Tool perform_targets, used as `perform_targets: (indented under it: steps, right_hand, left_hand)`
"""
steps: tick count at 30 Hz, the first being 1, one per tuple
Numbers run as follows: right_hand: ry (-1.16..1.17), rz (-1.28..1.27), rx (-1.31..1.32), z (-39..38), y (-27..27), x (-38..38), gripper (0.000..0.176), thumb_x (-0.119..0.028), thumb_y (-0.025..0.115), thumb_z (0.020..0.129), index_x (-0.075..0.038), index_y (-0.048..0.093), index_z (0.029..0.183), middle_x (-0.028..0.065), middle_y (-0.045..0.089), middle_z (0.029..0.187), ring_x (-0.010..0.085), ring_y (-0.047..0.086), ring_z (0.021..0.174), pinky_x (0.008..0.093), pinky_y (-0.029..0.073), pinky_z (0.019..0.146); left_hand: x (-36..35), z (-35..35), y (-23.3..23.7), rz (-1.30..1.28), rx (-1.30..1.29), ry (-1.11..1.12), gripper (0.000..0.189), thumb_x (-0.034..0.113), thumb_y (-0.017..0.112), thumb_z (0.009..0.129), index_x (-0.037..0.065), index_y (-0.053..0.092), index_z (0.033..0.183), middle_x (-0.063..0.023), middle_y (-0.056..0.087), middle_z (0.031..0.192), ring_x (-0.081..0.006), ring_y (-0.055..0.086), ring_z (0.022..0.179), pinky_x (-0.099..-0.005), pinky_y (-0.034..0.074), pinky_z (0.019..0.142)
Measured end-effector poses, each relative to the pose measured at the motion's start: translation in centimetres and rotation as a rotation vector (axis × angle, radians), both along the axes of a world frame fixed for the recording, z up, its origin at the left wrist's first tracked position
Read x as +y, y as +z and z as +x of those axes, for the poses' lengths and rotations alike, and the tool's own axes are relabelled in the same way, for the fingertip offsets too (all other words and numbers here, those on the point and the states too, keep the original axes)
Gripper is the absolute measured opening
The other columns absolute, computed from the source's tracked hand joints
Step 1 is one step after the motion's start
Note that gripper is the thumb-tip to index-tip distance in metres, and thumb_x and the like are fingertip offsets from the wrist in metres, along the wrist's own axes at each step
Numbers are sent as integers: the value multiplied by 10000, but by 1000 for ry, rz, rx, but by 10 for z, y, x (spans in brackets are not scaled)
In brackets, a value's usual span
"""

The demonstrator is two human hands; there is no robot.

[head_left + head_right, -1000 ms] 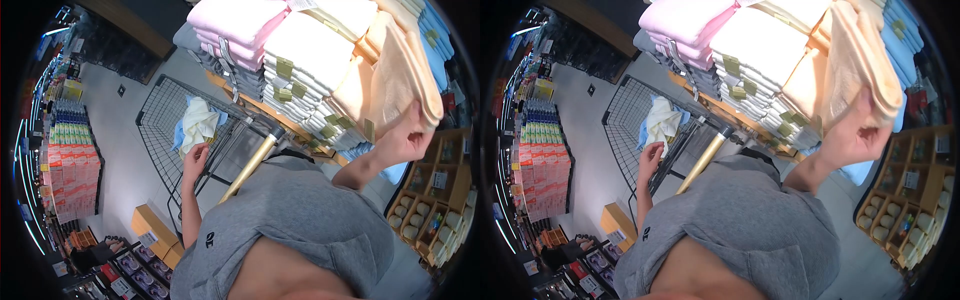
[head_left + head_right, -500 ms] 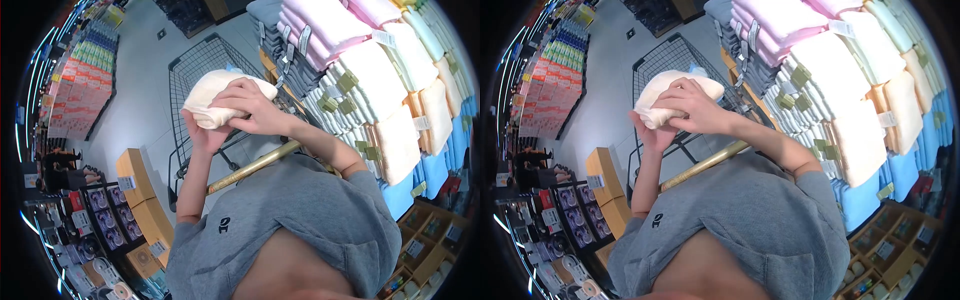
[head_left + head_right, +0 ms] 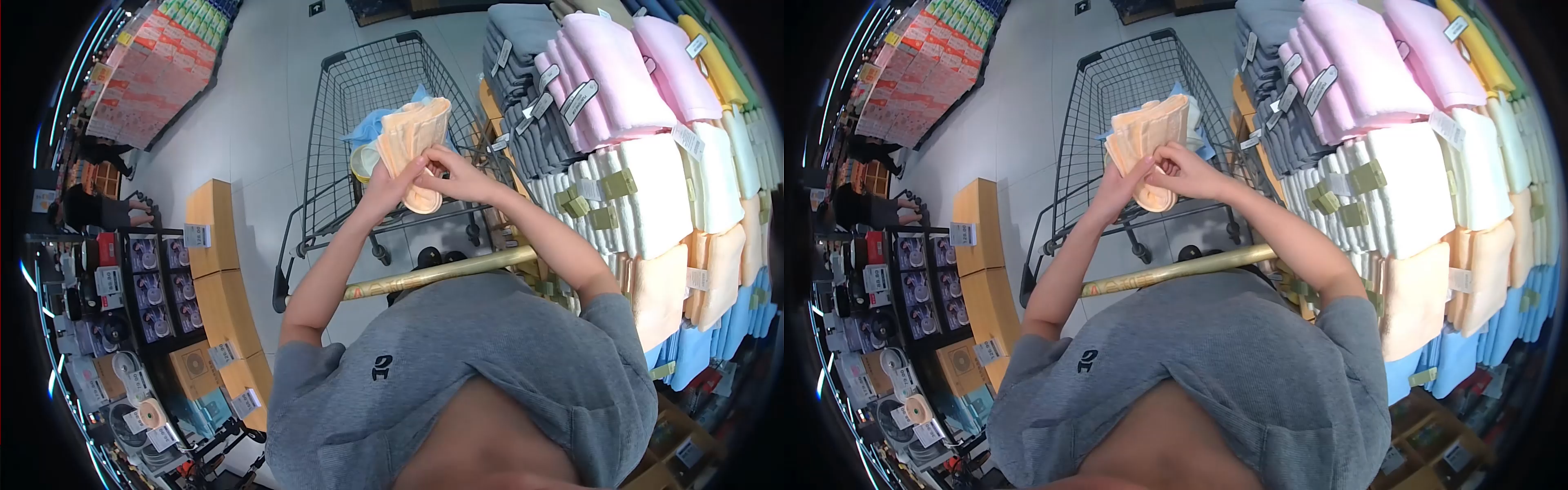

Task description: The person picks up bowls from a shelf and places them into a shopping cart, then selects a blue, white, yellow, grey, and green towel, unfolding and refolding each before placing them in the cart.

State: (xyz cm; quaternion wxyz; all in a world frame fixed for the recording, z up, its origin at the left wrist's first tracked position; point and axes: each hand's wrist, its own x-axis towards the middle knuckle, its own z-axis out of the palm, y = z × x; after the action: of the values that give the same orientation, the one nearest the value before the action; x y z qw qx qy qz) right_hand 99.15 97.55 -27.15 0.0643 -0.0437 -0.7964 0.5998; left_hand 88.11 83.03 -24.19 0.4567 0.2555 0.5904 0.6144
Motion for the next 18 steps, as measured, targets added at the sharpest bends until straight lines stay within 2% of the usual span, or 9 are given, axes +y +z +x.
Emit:
perform_targets:
  steps: [1, 4, 7, 8, 11, 12, 17, 18]
  right_hand:
    - [6, -15, -9, -2, -1, 1, 254, -258, 665, 870, -40, 562, 948, 27, 464, 900, 91, 460, 765, 245, 408, 669]
    - [71, -349, -118, -6, 6, 6, 222, -238, 619, 906, -35, 568, 977, -6, 503, 870, 57, 461, 766, 233, 407, 682]
    - [-32, -450, -118, -8, 14, 6, 219, -232, 592, 925, -26, 566, 997, -27, 532, 852, 37, 460, 781, 217, 399, 690]
    - [-72, -429, -115, -8, 10, 9, 257, -237, 579, 932, -10, 562, 1051, -12, 560, 908, 50, 502, 827, 216, 420, 747]
    - [-155, -586, -84, -9, 26, 6, 281, -229, 571, 937, -8, 557, 1110, 6, 589, 974, 71, 542, 893, 229, 439, 820]
    - [-162, -624, -88, -9, 22, 9, 286, -219, 549, 947, -12, 553, 1144, 25, 600, 1022, 93, 566, 951, 251, 446, 880]
    - [-257, -631, -36, -11, 10, 21, 263, -200, 513, 966, -17, 549, 1151, 25, 593, 1026, 96, 572, 961, 273, 458, 884]
    - [-269, -614, -42, -10, 9, 24, 284, -199, 513, 968, -14, 539, 1182, 29, 589, 1058, 100, 568, 984, 271, 451, 893]
  left_hand:
    - [0, -3, 1, -19, 33, -9, 416, 246, 616, 927, -5, 501, 1238, -79, 597, 1121, -131, 589, 1015, -265, 489, 852]
    - [-2, -11, -5, -64, 54, 4, 515, 248, 647, 901, -4, 431, 1294, -103, 566, 1170, -151, 570, 1062, -281, 490, 867]
    - [2, -15, -17, 15, 101, 164, 662, 231, 669, 879, -3, 287, 1366, -135, 488, 1270, -187, 538, 1124, -292, 499, 866]
    - [2, -20, -24, 1, 86, 176, 768, 175, 670, 854, 54, 156, 1411, -148, 417, 1327, -226, 518, 1160, -331, 521, 842]
    - [3, -21, -18, -32, -14, 300, 765, 80, 670, 807, 74, 176, 1390, -170, 404, 1327, -248, 517, 1163, -355, 484, 940]
    - [3, -21, -13, -52, -61, 288, 780, 68, 667, 799, 84, 168, 1399, -174, 399, 1326, -254, 511, 1167, -355, 484, 942]
    - [1, -26, -2, -169, -217, 213, 868, 54, 664, 791, 118, 95, 1443, -186, 375, 1327, -292, 461, 1218, -386, 474, 965]
    - [2, -24, -8, -158, -70, 261, 854, 81, 672, 799, 123, 116, 1445, -183, 383, 1321, -294, 453, 1227, -394, 473, 958]
